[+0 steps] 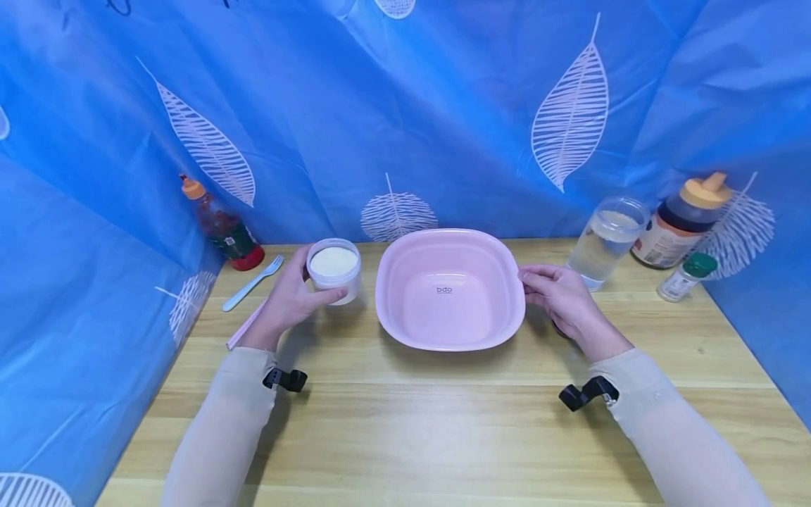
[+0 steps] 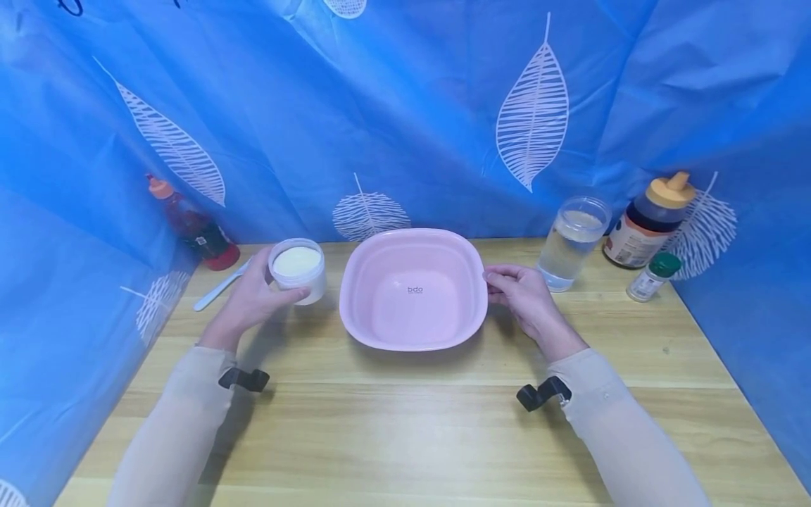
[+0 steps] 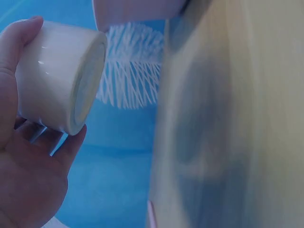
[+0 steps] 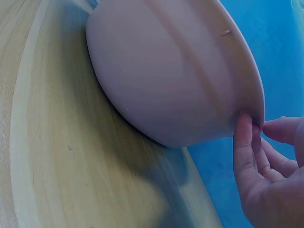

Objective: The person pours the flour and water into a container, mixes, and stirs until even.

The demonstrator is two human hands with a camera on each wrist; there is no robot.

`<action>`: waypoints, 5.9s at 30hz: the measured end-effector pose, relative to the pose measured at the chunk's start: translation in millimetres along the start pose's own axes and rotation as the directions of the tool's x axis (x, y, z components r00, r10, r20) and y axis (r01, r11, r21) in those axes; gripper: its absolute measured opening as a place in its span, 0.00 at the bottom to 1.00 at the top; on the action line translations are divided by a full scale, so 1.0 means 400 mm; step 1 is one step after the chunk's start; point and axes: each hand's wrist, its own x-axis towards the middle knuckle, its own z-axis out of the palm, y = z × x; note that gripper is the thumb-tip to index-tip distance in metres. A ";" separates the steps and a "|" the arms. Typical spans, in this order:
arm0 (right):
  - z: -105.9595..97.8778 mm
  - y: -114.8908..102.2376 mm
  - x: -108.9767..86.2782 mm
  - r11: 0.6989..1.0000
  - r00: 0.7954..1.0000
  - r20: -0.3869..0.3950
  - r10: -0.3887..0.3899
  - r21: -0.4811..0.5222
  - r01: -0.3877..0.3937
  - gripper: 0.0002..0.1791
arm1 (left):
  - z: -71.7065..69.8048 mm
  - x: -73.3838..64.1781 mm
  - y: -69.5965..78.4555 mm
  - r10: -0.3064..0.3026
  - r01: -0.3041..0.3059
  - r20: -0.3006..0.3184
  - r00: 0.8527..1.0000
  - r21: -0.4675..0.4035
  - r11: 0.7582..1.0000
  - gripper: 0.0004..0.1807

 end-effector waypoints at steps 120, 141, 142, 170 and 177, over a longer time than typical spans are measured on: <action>-0.002 0.003 0.003 0.999 1.000 0.010 -0.023 0.034 0.023 0.07 | 0.202 0.064 0.264 0.327 -0.456 0.319 0.889 0.677 0.578 0.55; -0.002 0.003 0.005 0.999 1.000 0.010 -0.026 0.027 0.025 0.07 | 0.204 0.062 0.257 0.326 -0.438 0.294 0.899 0.659 0.612 0.57; -0.002 0.003 0.005 0.999 1.000 0.009 -0.025 0.025 0.025 0.08 | 0.204 0.062 0.258 0.330 -0.440 0.294 0.897 0.662 0.607 0.56; -0.003 0.004 0.003 0.999 1.000 0.013 -0.026 0.034 0.025 0.11 | 0.217 0.060 0.251 0.435 -0.511 0.315 0.843 0.721 0.468 0.53; -0.004 0.004 0.003 0.999 1.000 0.014 -0.026 0.039 0.025 0.09 | 0.221 0.060 0.250 0.447 -0.524 0.327 0.833 0.727 0.443 0.54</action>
